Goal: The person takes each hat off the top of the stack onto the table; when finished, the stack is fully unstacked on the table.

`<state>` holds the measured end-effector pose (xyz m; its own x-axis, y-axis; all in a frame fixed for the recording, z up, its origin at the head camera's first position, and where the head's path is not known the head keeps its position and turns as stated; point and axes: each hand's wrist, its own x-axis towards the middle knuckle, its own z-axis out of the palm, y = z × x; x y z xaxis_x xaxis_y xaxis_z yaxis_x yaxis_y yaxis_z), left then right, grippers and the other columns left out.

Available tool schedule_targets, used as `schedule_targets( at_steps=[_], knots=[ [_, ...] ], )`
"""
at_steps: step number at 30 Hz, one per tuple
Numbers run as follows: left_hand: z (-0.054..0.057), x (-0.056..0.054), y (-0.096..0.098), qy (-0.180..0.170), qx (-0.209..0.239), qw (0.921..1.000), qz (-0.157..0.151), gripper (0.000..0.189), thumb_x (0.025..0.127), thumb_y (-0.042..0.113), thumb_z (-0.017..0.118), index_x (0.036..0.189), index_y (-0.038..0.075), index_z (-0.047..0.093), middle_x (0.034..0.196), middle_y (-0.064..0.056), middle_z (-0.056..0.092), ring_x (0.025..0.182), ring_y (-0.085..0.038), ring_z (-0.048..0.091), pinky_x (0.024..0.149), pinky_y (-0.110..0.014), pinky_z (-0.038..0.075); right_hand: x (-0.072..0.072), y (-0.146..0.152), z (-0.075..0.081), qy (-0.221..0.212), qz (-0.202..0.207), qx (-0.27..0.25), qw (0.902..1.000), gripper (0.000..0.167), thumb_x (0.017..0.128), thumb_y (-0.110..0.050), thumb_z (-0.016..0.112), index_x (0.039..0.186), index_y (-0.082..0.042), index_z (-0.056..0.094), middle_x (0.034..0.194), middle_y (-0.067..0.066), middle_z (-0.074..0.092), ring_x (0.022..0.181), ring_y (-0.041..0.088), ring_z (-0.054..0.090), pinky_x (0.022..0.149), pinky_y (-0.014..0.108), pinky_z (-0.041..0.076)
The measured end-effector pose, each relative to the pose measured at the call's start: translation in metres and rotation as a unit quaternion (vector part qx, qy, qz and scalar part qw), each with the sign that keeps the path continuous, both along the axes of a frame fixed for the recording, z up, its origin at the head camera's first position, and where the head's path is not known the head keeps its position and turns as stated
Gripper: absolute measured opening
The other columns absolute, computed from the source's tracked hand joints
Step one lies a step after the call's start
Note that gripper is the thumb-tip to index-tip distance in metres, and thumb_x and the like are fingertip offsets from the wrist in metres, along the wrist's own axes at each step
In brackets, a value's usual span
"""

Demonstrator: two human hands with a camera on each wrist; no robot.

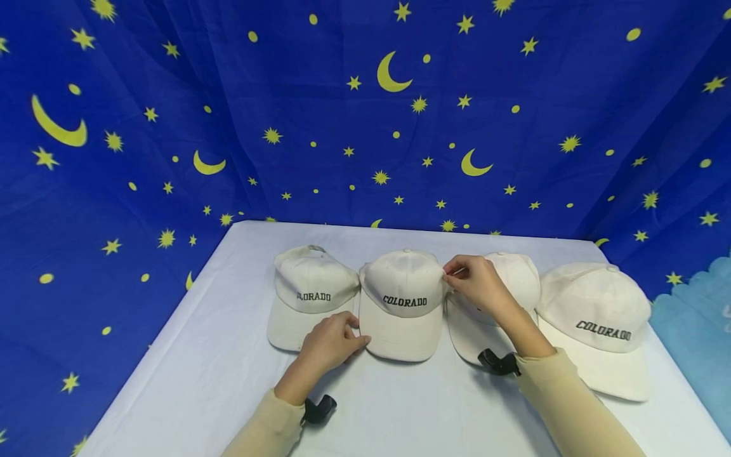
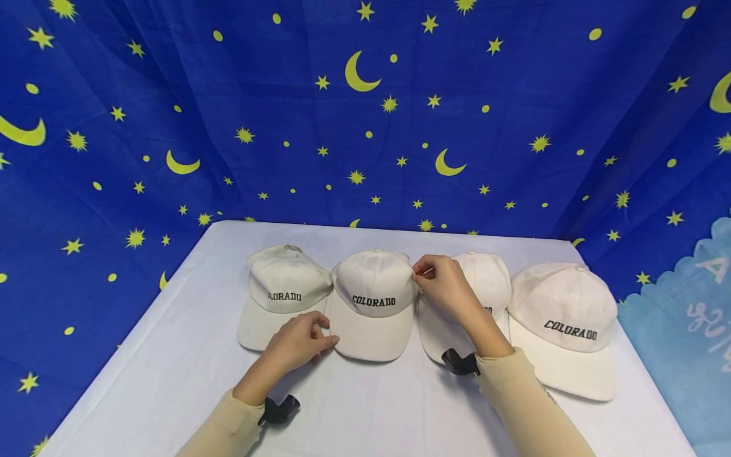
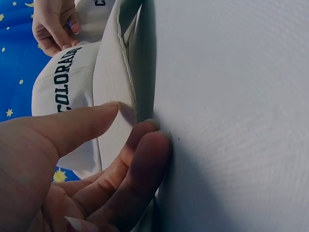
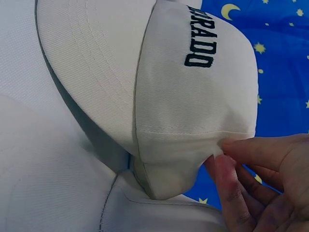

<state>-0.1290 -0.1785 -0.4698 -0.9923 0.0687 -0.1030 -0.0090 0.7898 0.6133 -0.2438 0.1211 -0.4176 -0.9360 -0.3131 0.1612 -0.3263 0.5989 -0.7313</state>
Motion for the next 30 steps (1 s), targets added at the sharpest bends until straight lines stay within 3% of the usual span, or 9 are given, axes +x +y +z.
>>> schedule_targets(
  at_steps=[20, 30],
  knots=[
    [-0.0004, -0.0013, 0.0017, -0.005, -0.013, 0.9999, 0.006, 0.039, 0.09, 0.042, 0.078, 0.112, 0.013, 0.066, 0.055, 0.012, 0.058, 0.058, -0.008, 0.054, 0.068, -0.038, 0.049, -0.001, -0.0027, 0.0002, -0.002, -0.005, 0.01, 0.9999, 0.005, 0.092, -0.003, 0.073, 0.096, 0.0, 0.073, 0.095, 0.016, 0.075, 0.086, 0.029, 0.074, 0.065, 0.031, 0.059],
    [-0.0014, -0.0024, 0.002, -0.009, -0.017, 0.9998, 0.01, 0.038, 0.088, 0.041, 0.08, 0.111, 0.014, 0.065, 0.059, 0.013, 0.058, 0.06, -0.008, 0.055, 0.064, -0.037, 0.046, -0.0013, -0.0045, -0.0029, 0.025, -0.009, 0.023, 0.9994, 0.005, 0.091, -0.004, 0.074, 0.095, -0.001, 0.073, 0.093, 0.014, 0.075, 0.085, 0.029, 0.074, 0.069, 0.037, 0.06]
  ],
)
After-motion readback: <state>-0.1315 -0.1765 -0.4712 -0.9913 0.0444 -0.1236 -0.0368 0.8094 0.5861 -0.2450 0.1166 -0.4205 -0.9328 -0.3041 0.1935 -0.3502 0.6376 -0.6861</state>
